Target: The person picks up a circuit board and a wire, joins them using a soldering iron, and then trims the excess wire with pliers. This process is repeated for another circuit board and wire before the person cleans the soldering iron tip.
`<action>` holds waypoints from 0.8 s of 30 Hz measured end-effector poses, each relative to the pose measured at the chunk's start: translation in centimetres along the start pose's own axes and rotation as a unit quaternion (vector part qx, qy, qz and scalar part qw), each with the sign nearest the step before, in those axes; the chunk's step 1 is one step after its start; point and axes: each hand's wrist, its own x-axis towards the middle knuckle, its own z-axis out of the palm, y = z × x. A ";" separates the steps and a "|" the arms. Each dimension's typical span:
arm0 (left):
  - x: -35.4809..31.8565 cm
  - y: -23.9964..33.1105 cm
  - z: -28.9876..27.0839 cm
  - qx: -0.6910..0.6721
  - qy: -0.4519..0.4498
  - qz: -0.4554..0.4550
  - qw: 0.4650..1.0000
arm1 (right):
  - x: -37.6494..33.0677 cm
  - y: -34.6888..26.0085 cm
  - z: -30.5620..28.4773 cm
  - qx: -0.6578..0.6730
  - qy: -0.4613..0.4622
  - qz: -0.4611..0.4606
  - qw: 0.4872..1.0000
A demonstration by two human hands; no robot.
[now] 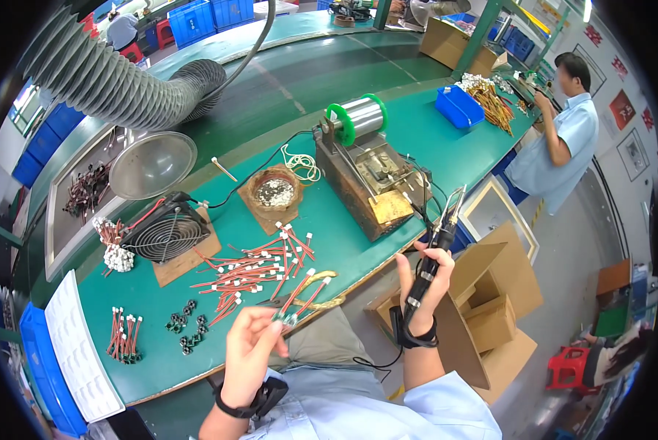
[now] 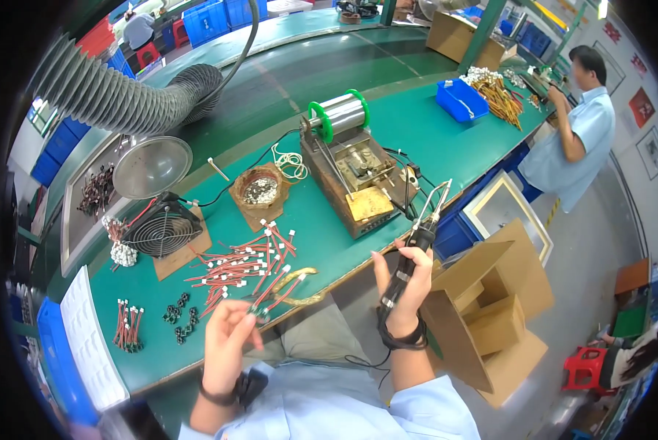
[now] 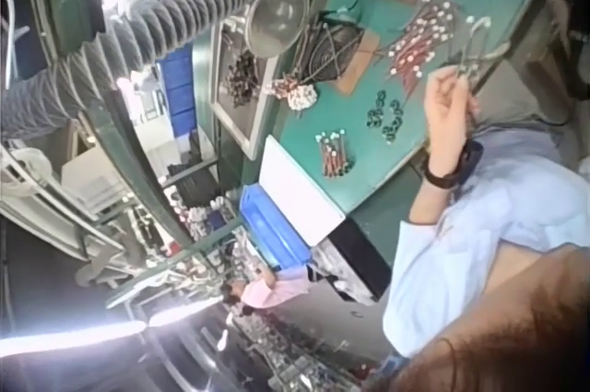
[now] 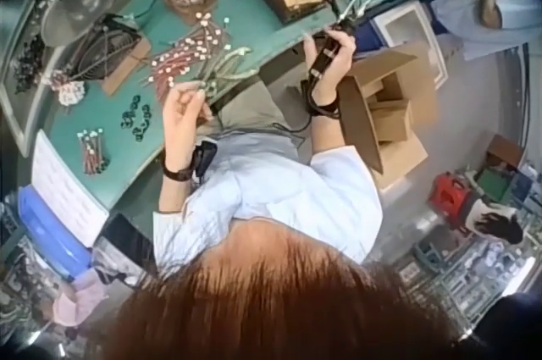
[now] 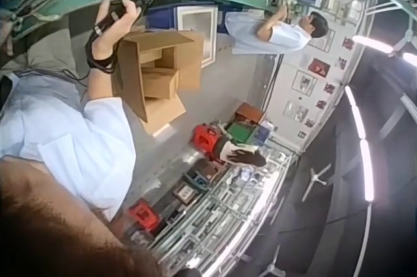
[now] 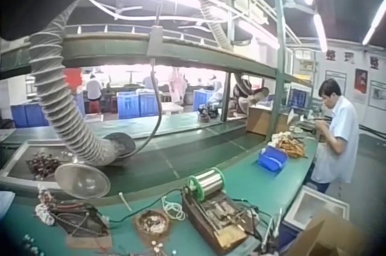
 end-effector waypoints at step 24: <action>-2.3 1.0 -3.5 0.001 0.132 0.070 0.989 | 2.1 -3.3 4.5 0.119 -0.231 -0.198 0.945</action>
